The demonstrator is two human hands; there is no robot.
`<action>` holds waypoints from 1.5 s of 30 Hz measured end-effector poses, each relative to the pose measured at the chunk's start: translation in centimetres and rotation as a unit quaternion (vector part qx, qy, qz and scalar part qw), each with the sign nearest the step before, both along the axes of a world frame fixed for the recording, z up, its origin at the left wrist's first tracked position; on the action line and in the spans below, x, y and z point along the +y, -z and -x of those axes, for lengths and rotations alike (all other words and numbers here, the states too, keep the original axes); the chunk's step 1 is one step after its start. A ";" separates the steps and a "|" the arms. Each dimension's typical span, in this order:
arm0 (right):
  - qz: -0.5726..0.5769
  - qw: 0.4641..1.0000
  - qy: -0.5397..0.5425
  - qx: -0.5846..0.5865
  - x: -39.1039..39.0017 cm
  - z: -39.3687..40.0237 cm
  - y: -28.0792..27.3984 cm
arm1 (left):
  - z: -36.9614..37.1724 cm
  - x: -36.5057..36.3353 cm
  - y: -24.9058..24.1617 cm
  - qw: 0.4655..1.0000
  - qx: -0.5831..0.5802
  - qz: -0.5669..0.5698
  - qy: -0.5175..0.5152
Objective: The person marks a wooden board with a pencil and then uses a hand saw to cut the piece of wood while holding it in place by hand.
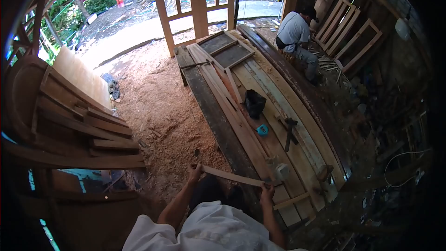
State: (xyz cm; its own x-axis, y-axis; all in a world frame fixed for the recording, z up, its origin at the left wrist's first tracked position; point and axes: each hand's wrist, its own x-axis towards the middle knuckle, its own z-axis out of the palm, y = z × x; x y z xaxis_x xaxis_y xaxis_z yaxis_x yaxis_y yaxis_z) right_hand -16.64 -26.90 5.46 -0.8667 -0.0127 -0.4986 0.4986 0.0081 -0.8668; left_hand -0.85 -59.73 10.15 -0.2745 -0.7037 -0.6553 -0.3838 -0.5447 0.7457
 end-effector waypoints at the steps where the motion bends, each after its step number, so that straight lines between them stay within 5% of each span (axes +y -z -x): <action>1: -0.035 0.999 -0.028 0.009 -0.3 0.6 -0.3 | 0.1 -0.4 -0.6 1.000 -0.003 -0.004 -0.003; 4: -0.111 0.992 -0.064 0.007 -3.2 2.6 -3.6 | 1.2 -2.7 -2.4 0.998 0.021 0.056 0.022; 10: -0.180 0.981 -0.072 0.033 -11.5 4.4 -5.2 | 0.0 -11.9 3.2 0.984 0.169 0.032 0.038; 12: -0.205 0.977 -0.062 0.005 -16.1 3.2 -6.3 | -1.5 -15.9 1.7 0.988 0.134 0.037 0.070; 15: -0.063 0.997 0.014 -0.035 -22.2 0.8 -3.7 | -4.7 -22.6 3.9 0.987 0.099 0.043 0.115; 18: -0.052 0.998 0.022 -0.008 -29.5 -0.5 -0.1 | -5.7 -29.0 0.9 0.987 0.129 0.052 0.078; 21: -0.083 0.996 0.012 0.015 -35.4 -1.6 -2.3 | -4.6 -34.4 -0.7 0.987 0.118 0.088 0.070; 24: -0.164 0.986 -0.023 -0.006 -38.3 -0.5 -6.4 | -0.9 -38.7 -2.0 0.973 0.029 0.163 0.157; 27: -0.199 0.980 0.022 0.015 -38.4 2.2 -4.0 | 3.6 -40.9 -1.6 0.944 0.029 0.244 0.220; 31: -0.172 0.985 -0.003 -0.029 -39.8 6.2 -6.7 | 9.3 -43.1 -0.5 0.938 0.066 0.213 0.267; 37: -0.045 0.994 0.093 -0.023 -43.2 12.4 -0.3 | 18.3 -47.1 0.8 0.915 0.060 0.240 0.318; 45: -0.118 0.986 0.114 -0.007 -46.3 15.5 4.3 | 33.2 -52.3 1.7 0.853 0.074 0.291 0.426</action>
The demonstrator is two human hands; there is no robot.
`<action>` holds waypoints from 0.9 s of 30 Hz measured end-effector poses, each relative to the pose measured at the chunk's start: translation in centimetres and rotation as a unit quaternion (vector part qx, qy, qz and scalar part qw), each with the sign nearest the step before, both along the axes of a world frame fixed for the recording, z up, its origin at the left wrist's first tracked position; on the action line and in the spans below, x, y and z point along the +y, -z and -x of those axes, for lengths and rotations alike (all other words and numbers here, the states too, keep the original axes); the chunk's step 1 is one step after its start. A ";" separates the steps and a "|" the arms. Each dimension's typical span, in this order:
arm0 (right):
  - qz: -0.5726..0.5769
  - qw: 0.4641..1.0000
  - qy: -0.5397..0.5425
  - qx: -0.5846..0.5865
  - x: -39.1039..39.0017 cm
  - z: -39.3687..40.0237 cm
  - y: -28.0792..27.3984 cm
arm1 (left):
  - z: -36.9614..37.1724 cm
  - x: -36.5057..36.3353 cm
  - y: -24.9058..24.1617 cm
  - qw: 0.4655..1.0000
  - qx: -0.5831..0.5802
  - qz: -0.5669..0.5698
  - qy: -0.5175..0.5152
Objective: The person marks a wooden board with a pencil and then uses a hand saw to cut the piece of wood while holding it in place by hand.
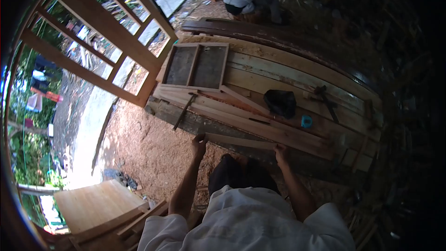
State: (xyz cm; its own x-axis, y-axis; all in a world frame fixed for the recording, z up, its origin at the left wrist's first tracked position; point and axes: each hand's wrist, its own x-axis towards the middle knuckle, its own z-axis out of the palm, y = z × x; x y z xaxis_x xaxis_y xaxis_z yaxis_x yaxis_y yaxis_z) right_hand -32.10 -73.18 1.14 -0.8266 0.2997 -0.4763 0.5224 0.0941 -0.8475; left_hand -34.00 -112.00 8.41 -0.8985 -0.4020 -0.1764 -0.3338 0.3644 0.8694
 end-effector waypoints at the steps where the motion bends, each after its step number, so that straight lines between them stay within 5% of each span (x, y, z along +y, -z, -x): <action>1: -0.035 0.999 0.024 0.016 -0.6 0.4 0.4 | 2.2 -0.2 0.3 1.000 0.001 -0.012 0.007; 4: -0.038 0.997 0.061 -0.011 -1.5 1.6 1.6 | 8.0 -1.6 2.6 0.997 -0.004 -0.054 0.047; 12: 0.047 0.981 0.171 -0.073 -4.7 10.3 2.1 | 23.6 -2.5 6.5 0.980 -0.039 0.070 0.182; 15: -0.054 0.984 0.163 -0.041 -5.9 13.6 2.1 | 28.1 -3.2 9.4 0.971 -0.042 0.033 0.231; 27: -0.042 0.961 0.264 -0.064 -8.2 18.3 8.5 | 34.1 -1.9 12.3 0.959 -0.083 0.058 0.265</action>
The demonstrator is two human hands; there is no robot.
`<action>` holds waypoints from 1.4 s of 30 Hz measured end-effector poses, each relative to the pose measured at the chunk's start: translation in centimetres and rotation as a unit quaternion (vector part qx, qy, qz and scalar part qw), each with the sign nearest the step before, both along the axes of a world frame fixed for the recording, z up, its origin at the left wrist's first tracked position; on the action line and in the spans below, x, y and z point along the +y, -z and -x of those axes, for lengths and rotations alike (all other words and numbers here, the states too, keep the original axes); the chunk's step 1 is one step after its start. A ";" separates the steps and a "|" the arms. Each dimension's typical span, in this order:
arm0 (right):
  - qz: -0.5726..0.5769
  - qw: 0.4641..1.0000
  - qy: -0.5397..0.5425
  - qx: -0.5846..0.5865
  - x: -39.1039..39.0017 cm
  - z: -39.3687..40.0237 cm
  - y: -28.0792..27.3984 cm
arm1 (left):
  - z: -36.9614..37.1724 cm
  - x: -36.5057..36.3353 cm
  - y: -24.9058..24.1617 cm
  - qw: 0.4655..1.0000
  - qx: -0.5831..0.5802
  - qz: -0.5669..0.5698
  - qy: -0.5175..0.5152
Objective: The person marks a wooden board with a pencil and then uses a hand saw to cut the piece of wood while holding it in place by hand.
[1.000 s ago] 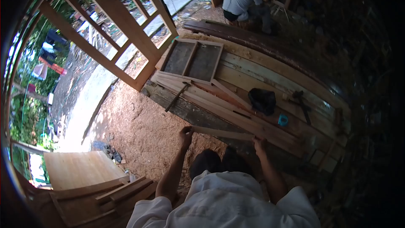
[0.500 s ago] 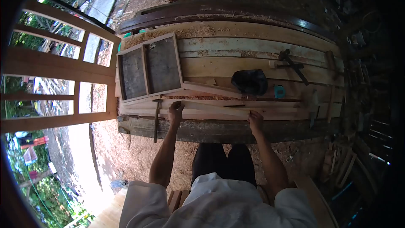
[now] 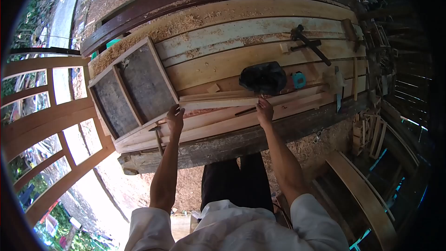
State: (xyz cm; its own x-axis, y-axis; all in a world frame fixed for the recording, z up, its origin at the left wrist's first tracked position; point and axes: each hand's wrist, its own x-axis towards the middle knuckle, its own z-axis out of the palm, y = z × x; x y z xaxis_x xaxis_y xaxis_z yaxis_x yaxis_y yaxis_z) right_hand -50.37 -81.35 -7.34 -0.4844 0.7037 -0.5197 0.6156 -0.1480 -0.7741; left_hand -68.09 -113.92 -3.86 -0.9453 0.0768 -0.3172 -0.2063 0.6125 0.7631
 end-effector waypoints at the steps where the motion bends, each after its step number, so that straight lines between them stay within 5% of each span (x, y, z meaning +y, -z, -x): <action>1: 0.003 1.000 0.000 0.011 0.2 0.0 0.8 | 0.2 0.0 0.3 1.000 0.002 0.000 0.004; 7: 0.010 0.998 -0.026 -0.051 0.9 0.4 0.6 | 0.6 0.2 0.9 0.999 -0.021 -0.013 -0.020; 14: 0.059 0.998 -0.007 0.023 1.0 0.0 2.6 | 0.6 0.9 1.5 0.998 0.007 0.013 -0.053; 19: -0.036 0.993 -0.064 -0.094 0.5 1.5 0.6 | 0.3 1.4 2.1 0.996 -0.008 -0.050 -0.071; 23: -0.083 0.992 -0.094 0.000 1.1 1.8 1.9 | 1.2 1.9 1.2 0.999 -0.003 0.013 0.038; 25: -0.060 0.991 -0.113 -0.032 1.3 2.8 0.0 | 1.4 2.5 0.3 0.948 0.108 0.222 0.202; 29: -0.018 0.991 -0.117 -0.065 1.6 3.0 0.5 | 3.6 3.1 2.2 0.900 0.195 0.155 0.357; 32: 0.019 0.996 -0.072 -0.047 1.8 1.7 4.0 | 4.9 3.8 4.0 0.865 0.144 0.184 0.444; 35: 0.140 0.989 -0.019 -0.045 1.3 3.5 -0.8 | 6.3 5.2 2.8 0.831 0.058 0.236 0.501; 42: 0.021 0.995 -0.095 -0.011 0.3 -2.4 0.7 | 2.4 3.7 0.3 0.868 0.055 0.138 0.474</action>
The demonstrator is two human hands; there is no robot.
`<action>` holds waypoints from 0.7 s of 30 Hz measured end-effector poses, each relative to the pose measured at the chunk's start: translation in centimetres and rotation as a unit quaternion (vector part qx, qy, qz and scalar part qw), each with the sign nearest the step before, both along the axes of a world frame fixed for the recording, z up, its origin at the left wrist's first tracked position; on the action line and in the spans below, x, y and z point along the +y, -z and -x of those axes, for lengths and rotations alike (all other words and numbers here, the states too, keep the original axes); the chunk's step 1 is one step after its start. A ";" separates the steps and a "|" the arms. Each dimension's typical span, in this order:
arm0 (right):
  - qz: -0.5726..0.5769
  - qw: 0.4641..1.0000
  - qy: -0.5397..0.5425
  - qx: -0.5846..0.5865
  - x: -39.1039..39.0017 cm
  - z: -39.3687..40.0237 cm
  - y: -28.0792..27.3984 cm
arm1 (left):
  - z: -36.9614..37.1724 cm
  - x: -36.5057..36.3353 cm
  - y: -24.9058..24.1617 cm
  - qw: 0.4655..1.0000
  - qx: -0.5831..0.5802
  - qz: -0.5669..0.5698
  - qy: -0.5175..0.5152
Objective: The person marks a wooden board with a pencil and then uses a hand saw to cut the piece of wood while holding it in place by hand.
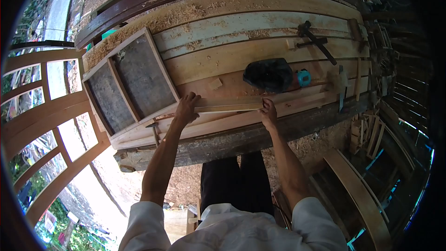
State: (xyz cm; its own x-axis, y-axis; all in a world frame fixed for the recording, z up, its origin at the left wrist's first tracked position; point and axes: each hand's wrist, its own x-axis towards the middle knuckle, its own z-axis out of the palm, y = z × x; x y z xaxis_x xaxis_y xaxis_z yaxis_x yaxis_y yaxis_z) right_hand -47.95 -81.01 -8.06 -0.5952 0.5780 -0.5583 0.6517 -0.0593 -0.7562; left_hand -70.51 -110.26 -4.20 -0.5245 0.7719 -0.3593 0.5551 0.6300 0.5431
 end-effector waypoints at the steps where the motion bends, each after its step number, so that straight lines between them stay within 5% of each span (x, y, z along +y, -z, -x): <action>1: -0.013 1.000 -0.027 -0.010 -0.2 -0.9 -0.5 | -1.1 -0.6 -0.5 1.000 0.014 -0.019 -0.006; 3: -0.026 0.998 -0.058 -0.018 -0.9 -2.2 -2.4 | -3.6 -1.9 -1.6 0.999 0.031 -0.038 -0.016; 6: 0.136 0.987 0.071 -0.044 -2.4 -4.3 -5.9 | -8.5 -4.3 -2.2 0.998 0.042 -0.044 -0.037; 12: 0.052 0.998 0.010 -0.039 -4.1 -12.4 -1.4 | -19.7 -7.3 -2.1 0.992 0.076 -0.057 -0.087; 17: -0.126 0.988 -0.067 -0.060 -5.8 -15.8 0.4 | -26.3 -8.6 1.4 0.986 0.104 -0.033 -0.125; 21: -0.130 0.987 -0.067 -0.064 -6.5 -16.7 -0.1 | -28.5 -8.2 1.0 0.972 0.152 0.008 -0.176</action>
State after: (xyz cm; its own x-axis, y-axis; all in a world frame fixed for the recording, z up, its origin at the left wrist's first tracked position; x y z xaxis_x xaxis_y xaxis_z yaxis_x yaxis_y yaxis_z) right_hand -31.28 -87.49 -7.98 -0.6104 0.6321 -0.4773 0.7316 0.2189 -0.6457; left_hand -42.04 -118.42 -5.18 -0.8397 0.5201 -0.1563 0.4363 0.8175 0.3759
